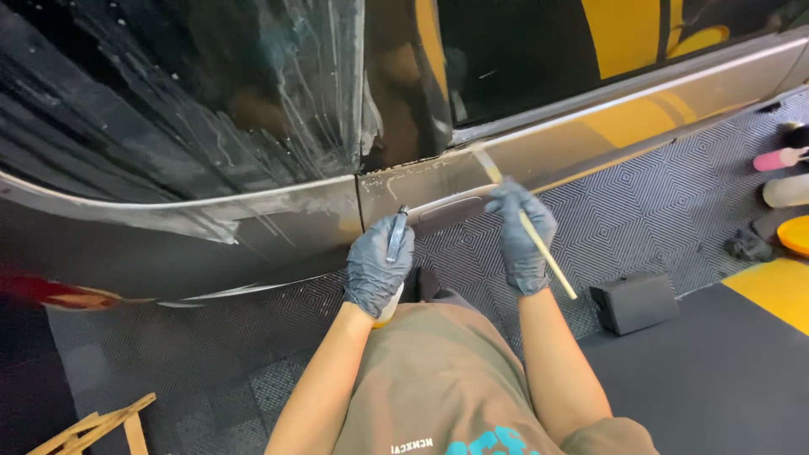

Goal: The recorder applies tinting film to a car window using a spray bottle and a brush-like tool.

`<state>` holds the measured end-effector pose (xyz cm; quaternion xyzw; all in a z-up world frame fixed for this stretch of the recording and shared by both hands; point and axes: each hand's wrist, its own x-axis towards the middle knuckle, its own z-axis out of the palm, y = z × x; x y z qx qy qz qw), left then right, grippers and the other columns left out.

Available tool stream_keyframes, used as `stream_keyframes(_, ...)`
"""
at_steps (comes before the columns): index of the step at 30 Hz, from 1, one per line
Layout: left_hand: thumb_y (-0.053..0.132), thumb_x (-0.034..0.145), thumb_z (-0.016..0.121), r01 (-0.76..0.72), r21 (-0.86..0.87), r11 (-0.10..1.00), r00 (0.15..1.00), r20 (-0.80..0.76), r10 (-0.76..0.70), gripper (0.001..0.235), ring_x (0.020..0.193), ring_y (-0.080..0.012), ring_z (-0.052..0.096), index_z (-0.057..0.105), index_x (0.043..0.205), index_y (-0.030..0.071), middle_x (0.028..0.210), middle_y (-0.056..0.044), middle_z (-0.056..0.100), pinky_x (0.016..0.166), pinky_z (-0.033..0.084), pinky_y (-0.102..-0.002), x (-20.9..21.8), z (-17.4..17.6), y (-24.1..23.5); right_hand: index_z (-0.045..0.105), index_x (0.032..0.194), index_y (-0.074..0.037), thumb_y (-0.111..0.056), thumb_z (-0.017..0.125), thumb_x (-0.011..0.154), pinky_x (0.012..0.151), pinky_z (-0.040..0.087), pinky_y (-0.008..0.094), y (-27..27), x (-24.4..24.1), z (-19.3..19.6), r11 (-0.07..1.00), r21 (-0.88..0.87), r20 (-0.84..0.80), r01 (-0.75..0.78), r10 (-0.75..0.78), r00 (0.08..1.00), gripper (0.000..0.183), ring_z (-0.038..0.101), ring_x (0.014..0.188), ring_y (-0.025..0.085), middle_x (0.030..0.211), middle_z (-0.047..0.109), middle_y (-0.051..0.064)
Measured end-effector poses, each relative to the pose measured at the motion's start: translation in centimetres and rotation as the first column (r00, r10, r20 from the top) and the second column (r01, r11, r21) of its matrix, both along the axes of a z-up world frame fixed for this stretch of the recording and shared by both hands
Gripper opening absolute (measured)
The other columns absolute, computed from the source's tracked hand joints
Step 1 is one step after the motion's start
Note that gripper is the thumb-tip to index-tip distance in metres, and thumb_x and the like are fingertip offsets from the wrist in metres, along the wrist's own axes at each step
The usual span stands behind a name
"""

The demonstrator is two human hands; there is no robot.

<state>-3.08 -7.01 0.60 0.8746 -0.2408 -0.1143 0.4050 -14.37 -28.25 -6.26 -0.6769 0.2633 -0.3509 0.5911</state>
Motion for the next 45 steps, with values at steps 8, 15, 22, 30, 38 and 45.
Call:
stream_keyframes(8,0.031,0.093,0.066,-0.041,0.043,0.998,0.999,-0.022,0.042,0.023,0.083,-0.0421,0.070,0.071,0.103,0.011,0.088,-0.019,0.072,0.070,0.055,-0.049,-0.6,-0.8,-0.5,0.070,0.124,0.003,-0.003,0.062,0.101,0.079,0.056,0.022,-0.5,0.3,4.0,0.990,0.138,-0.034,-0.020,0.025,0.999,0.025,0.069,0.085,0.008,0.102,0.076,0.009)
stream_keyframes(15,0.029,0.095,0.065,-0.108,0.027,0.994,0.994,-0.021,0.109,0.022,0.085,-0.0423,0.069,0.072,0.103,0.010,0.090,-0.020,0.072,0.071,0.055,-0.049,-0.3,-2.4,0.6,0.072,0.124,-0.001,0.000,0.064,0.097,0.078,0.057,0.022,1.7,1.4,5.2,0.986,-0.050,-0.193,-0.157,0.144,0.971,0.028,0.070,0.084,0.009,0.104,0.077,0.008)
stream_keyframes(22,0.030,0.094,0.065,-0.198,-0.054,0.979,0.979,-0.051,0.196,0.024,0.085,-0.0413,0.070,0.071,0.103,0.009,0.089,-0.020,0.072,0.072,0.056,-0.048,0.5,-2.2,2.7,0.075,0.113,-0.004,-0.002,0.069,0.097,0.078,0.059,0.030,3.1,3.1,7.7,0.814,-0.511,-0.267,-0.275,0.153,0.951,0.017,0.076,0.086,0.021,0.099,0.077,0.012)
stream_keyframes(30,0.027,0.095,0.063,-0.159,-0.056,0.986,0.987,0.003,0.159,0.020,0.084,-0.0427,0.068,0.068,0.101,0.008,0.090,-0.019,0.071,0.071,0.054,-0.050,2.1,-2.1,5.3,0.076,0.113,-0.005,-0.007,0.075,0.089,0.080,0.059,0.038,7.7,6.0,10.0,0.613,-0.655,-0.304,-0.441,0.321,0.897,0.024,0.075,0.089,0.029,0.100,0.077,0.014)
stream_keyframes(38,0.027,0.094,0.064,-0.107,-0.033,0.994,0.992,-0.073,0.104,0.019,0.085,-0.0430,0.067,0.068,0.098,0.009,0.089,-0.019,0.070,0.071,0.052,-0.052,3.9,1.1,7.8,0.072,0.121,-0.002,-0.007,0.067,0.099,0.089,0.061,0.032,10.7,6.6,10.8,0.797,-0.409,-0.268,-0.444,0.360,0.894,0.023,0.077,0.101,0.022,0.108,0.079,0.010)
stream_keyframes(45,0.027,0.095,0.064,0.031,-0.095,0.995,0.999,-0.039,-0.035,0.019,0.086,-0.0431,0.067,0.068,0.100,0.009,0.091,-0.019,0.071,0.072,0.053,-0.051,5.1,-0.4,9.5,0.071,0.122,-0.001,-0.007,0.065,0.100,0.090,0.061,0.030,12.4,6.6,10.8,0.801,-0.444,-0.255,-0.402,0.317,0.913,0.023,0.076,0.106,0.023,0.113,0.077,0.013)
